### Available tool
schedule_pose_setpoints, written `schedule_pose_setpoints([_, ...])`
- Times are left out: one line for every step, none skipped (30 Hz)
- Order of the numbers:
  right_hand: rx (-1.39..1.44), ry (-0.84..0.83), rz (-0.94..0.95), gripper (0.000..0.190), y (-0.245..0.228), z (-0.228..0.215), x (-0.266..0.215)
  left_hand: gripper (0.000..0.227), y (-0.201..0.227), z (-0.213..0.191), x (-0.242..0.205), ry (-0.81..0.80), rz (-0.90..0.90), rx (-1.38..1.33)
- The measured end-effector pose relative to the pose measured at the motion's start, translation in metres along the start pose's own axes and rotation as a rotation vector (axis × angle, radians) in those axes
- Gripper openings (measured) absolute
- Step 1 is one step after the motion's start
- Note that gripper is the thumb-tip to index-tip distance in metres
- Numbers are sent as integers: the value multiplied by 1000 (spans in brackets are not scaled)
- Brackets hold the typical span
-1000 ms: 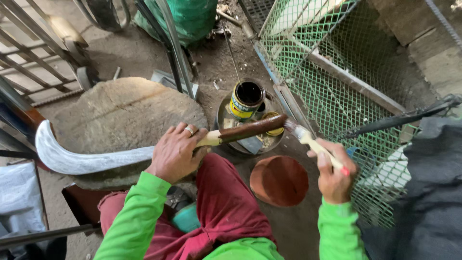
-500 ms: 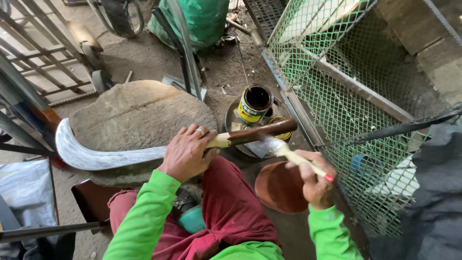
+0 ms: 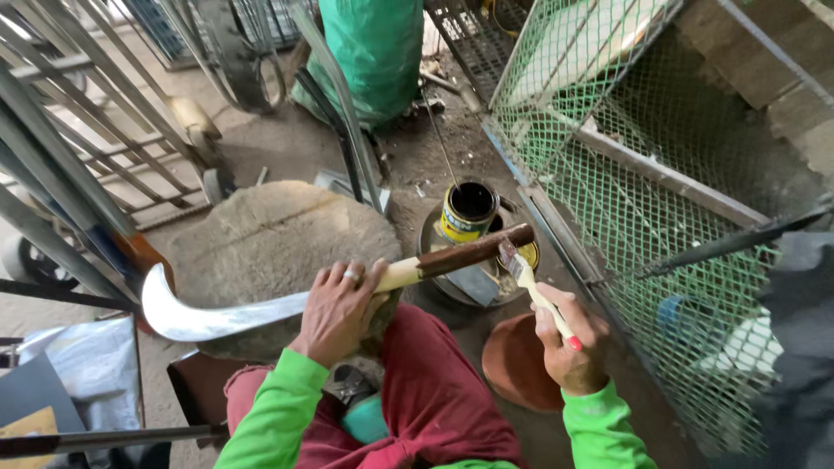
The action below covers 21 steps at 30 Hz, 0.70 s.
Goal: The person smooths a wooden tool handle with sandpaper, then applies dark varnish to the handle using a paintbrush. The handle is rotated to ensure even coverage.
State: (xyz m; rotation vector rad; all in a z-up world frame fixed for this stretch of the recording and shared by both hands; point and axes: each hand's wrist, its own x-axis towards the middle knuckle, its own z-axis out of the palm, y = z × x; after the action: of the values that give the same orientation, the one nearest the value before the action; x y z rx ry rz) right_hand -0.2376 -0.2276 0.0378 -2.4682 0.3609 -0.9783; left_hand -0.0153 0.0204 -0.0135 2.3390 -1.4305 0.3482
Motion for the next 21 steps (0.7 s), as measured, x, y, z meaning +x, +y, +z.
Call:
schedule_pose_setpoints([-8, 6, 2, 22, 1, -1, 1, 52, -1, 1, -2, 20, 9, 15])
schedule_pose_setpoints([9, -1, 9, 22, 3, -1, 2, 52, -2, 2, -3, 40, 18, 31])
schedule_pose_setpoints([21, -10, 21, 23, 3, -2, 0, 53, -4, 3, -4, 1, 22, 26])
schedule_pose_setpoints([34, -20, 33, 23, 3, -2, -2, 54, -7, 4, -4, -37, 26, 22])
schedule_pose_setpoints([32, -15, 25, 22, 6, -1, 2, 55, -10, 5, -1, -62, 21, 25])
schedule_pose_setpoints([31, -10, 17, 22, 8, 1, 5, 55, -13, 5, 2, -70, 33, 31])
schedule_pose_setpoints([28, -7, 16, 21, 10, 1, 5, 55, -14, 6, 4, -85, 47, 34])
schedule_pose_setpoints([25, -4, 12, 21, 11, 3, 5, 55, -15, 5, 6, -100, 60, 38])
schedule_pose_setpoints([21, -2, 7, 21, 13, 4, 7, 55, -16, 5, 9, -108, 62, 40])
schedule_pose_setpoints([17, 1, 2, 21, 14, 5, 8, 56, -17, 4, 12, -116, 64, 42])
schedule_pose_setpoints([16, 4, 15, 21, 15, 7, 9, 56, -17, 1, 16, -126, 69, 45])
schedule_pose_setpoints([14, 7, 28, 21, 15, 7, 9, 56, -19, -1, 20, -190, 55, 42])
schedule_pose_setpoints([12, 5, 41, 21, 16, 7, 9, 56, -20, -4, 24, -256, 37, 35])
schedule_pose_setpoints([37, 0, 41, 22, 17, 6, 9, 57, -21, -6, 28, -322, 19, 28])
schedule_pose_setpoints([62, -2, 44, 22, 17, 5, 9, 56, -23, -8, 32, -346, -25, -6])
schedule_pose_setpoints([86, -5, 47, 22, 17, 4, 11, 54, -25, -11, 37, -369, -70, -41])
schedule_pose_setpoints([58, -12, 40, 21, 16, 2, 8, 53, -25, -12, 36, -404, -121, -82])
schedule_pose_setpoints([29, -20, 33, 20, 13, -1, 3, 52, -25, -13, 35, -390, -111, -129])
schedule_pose_setpoints([0, -21, 15, 20, 12, -4, 4, 50, -28, -14, 38, -364, -99, -171])
schedule_pose_setpoints([19, -15, 34, 20, 10, -8, 2, 49, -28, -15, 40, -338, -87, -213])
schedule_pose_setpoints([39, -4, 46, 20, 8, -10, 4, 49, -29, -16, 43, -336, -84, -227])
